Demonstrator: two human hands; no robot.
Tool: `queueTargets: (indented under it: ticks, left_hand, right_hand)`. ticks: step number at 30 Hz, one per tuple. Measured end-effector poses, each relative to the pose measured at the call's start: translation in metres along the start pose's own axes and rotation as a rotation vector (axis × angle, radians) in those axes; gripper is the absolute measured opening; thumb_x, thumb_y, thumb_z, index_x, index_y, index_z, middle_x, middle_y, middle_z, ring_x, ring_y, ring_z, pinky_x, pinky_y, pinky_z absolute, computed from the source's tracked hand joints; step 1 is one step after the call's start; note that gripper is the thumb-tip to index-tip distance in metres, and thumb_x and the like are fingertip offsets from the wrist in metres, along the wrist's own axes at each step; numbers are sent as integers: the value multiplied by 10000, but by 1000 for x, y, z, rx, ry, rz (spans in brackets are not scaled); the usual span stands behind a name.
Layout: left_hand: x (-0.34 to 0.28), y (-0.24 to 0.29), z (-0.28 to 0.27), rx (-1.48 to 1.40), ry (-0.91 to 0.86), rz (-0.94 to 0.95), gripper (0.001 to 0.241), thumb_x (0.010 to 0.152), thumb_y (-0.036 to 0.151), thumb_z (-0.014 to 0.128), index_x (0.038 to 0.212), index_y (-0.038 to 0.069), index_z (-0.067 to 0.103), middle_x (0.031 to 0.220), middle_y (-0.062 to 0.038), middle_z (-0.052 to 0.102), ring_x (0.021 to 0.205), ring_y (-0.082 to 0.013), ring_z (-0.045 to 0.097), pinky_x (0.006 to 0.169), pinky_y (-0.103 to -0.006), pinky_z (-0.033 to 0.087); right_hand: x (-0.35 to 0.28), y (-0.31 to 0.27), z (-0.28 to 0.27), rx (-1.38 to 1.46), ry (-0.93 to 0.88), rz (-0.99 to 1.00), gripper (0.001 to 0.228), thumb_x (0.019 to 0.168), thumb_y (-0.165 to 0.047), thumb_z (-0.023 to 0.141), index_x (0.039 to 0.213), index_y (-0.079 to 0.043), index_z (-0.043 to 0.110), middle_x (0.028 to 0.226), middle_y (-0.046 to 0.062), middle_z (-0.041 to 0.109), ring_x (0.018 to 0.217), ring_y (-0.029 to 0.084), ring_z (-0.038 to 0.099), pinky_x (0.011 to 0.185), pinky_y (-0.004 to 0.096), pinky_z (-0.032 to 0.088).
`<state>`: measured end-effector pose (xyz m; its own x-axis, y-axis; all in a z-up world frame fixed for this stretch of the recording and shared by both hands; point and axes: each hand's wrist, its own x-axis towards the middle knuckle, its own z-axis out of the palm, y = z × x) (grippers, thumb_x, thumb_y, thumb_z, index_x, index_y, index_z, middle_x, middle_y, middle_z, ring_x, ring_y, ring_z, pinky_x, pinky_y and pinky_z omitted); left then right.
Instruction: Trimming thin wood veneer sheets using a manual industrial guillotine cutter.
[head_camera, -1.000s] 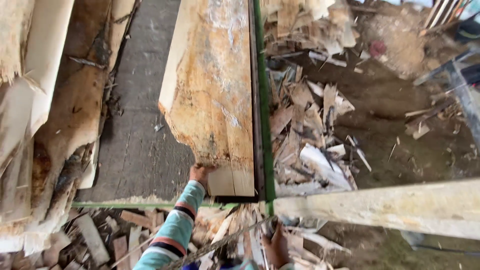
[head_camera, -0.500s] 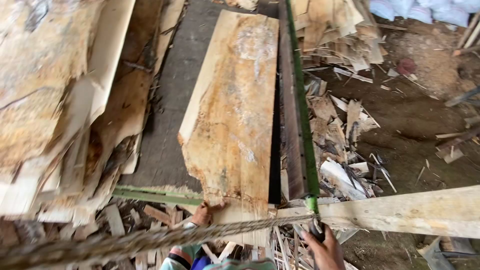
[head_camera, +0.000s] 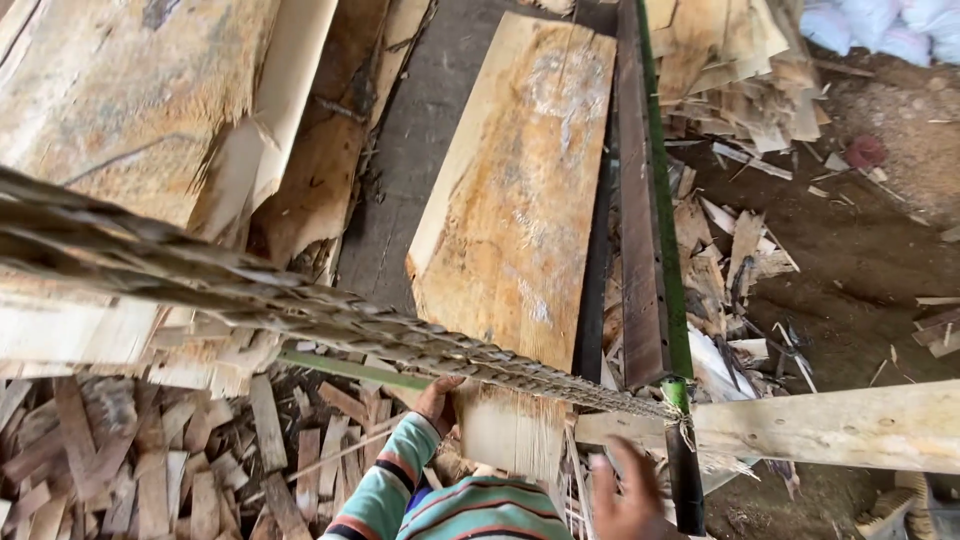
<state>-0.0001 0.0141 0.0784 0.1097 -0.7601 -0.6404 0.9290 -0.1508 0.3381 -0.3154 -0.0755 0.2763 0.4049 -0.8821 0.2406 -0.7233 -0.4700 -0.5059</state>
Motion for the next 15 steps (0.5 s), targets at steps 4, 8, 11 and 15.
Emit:
queueTargets:
  ticks: [4, 8, 11, 15]
  left_hand:
    - [-5, 21, 32, -33, 37, 132, 386, 819, 252, 763, 1121, 17, 715, 1071, -124, 758, 918, -258, 727, 884, -403, 587]
    - [42, 24, 3, 99, 39, 290, 328, 833, 171, 781, 1086, -25, 708, 1012, -132, 773, 875, -250, 735, 826, -378, 602]
    - [34, 38, 15, 285, 101, 440, 313, 833, 165, 806, 1056, -35, 716, 981, -116, 782, 868, -229, 731, 780, -345, 596]
    - [44, 30, -8, 719, 242, 669, 271, 882, 232, 780, 1058, 27, 758, 981, -109, 776, 828, -224, 684, 739, -351, 556]
  right_hand:
    - [-7, 3, 62, 78, -374, -189, 831, 790, -354, 823, 1465, -38, 453, 1507, 230, 473, 1383, 397, 467, 1123, 489, 384]
    - [-12, 0, 91, 48, -568, -232, 1086, 774, -441, 885, 1588, -73, 267, 1657, 243, 278, 1469, 418, 289, 1184, 493, 275]
    - [-15, 3, 118, -47, -657, -121, 1151, 764, -381, 876, 1631, -82, 180, 1681, 257, 174, 1501, 439, 204, 1210, 476, 258]
    - [-33, 39, 161, 113, -594, -175, 1167, 745, -403, 911, 1613, -66, 208, 1681, 250, 167, 1528, 451, 137, 1216, 492, 217]
